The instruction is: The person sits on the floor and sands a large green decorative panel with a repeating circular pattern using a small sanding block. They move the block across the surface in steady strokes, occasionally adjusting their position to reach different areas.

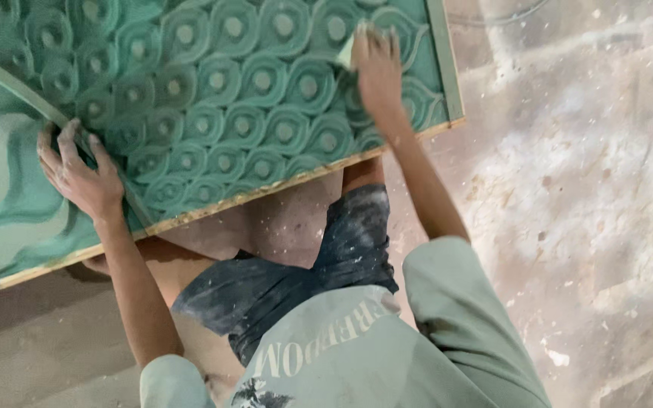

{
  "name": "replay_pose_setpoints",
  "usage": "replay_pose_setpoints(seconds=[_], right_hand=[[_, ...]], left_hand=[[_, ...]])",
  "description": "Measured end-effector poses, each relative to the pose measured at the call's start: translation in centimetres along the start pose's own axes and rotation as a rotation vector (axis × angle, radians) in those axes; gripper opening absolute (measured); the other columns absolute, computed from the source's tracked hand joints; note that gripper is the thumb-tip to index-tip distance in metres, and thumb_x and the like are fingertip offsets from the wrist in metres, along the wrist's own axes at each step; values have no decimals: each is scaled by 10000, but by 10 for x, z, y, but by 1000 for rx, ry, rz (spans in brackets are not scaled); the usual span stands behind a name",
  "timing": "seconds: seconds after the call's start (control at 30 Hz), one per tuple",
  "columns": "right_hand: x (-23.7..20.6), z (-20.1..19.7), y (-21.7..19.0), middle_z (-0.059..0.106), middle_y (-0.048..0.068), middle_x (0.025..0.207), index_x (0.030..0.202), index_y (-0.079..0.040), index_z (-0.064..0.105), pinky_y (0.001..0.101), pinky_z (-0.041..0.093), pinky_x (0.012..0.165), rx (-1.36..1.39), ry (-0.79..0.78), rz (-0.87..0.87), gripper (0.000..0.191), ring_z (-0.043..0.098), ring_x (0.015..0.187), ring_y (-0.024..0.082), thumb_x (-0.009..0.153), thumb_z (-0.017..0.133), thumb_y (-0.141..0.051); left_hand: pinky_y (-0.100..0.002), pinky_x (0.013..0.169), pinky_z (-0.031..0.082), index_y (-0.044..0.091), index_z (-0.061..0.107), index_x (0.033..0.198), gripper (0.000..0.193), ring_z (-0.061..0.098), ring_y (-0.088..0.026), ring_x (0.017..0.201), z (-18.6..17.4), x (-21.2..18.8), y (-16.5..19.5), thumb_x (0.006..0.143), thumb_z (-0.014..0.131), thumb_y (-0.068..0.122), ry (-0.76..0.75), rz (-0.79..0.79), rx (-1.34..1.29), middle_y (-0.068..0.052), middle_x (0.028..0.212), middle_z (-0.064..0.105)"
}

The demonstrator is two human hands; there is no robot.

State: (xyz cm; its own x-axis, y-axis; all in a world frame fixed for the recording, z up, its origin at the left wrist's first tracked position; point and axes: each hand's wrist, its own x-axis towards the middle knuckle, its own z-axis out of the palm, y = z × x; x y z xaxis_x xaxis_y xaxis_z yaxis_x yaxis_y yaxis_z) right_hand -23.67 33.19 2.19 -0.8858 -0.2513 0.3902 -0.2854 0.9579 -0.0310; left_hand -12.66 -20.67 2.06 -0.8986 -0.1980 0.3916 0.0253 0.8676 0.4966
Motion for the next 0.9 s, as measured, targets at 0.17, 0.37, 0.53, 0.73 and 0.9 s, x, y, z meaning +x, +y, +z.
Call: replay_pose_setpoints(seconds=[0.17,0.37,0.53,0.73,0.9], right_hand=[[-3,-4,-23,673,200,1308,1425,-5,491,631,249,1187,-30,4,118,543,465,1378,407,895,609,-2],[-7,-1,-39,558,292,1449,1513,54,431,606,225,1237,19,42,166,545,421,1419,458,999,602,-2],[1,0,-44,579,223,1440,1473,36,435,672,174,1190,-9,113,144,551,445,1398,449,944,580,-23],[5,-2,-50,565,236,1461,1524,51,406,614,218,1267,37,18,258,507,471,1404,420,1048,550,-45],[-3,1,-52,629,186,1385,1442,73,455,664,252,1198,36,23,214,520,519,1344,389,934,542,4]], left_hand=[[-553,1194,370,74,680,1393,345,487,-449,1410,-1,2,4,1050,661,97,6,-27,31,-215,1546,530],[-553,1203,356,81,682,1417,338,491,-445,1415,0,-1,6,1093,626,157,19,2,26,-221,1548,536],[-565,1191,362,73,680,1439,346,495,-457,1399,0,-3,2,1117,630,187,38,40,-9,-226,1529,542],[-574,1192,370,80,671,1434,351,488,-468,1413,2,-3,0,1102,603,172,24,15,-19,-242,1568,513],[-570,1187,364,85,687,1438,345,491,-469,1404,0,-5,2,1109,631,174,39,10,8,-240,1552,522]])
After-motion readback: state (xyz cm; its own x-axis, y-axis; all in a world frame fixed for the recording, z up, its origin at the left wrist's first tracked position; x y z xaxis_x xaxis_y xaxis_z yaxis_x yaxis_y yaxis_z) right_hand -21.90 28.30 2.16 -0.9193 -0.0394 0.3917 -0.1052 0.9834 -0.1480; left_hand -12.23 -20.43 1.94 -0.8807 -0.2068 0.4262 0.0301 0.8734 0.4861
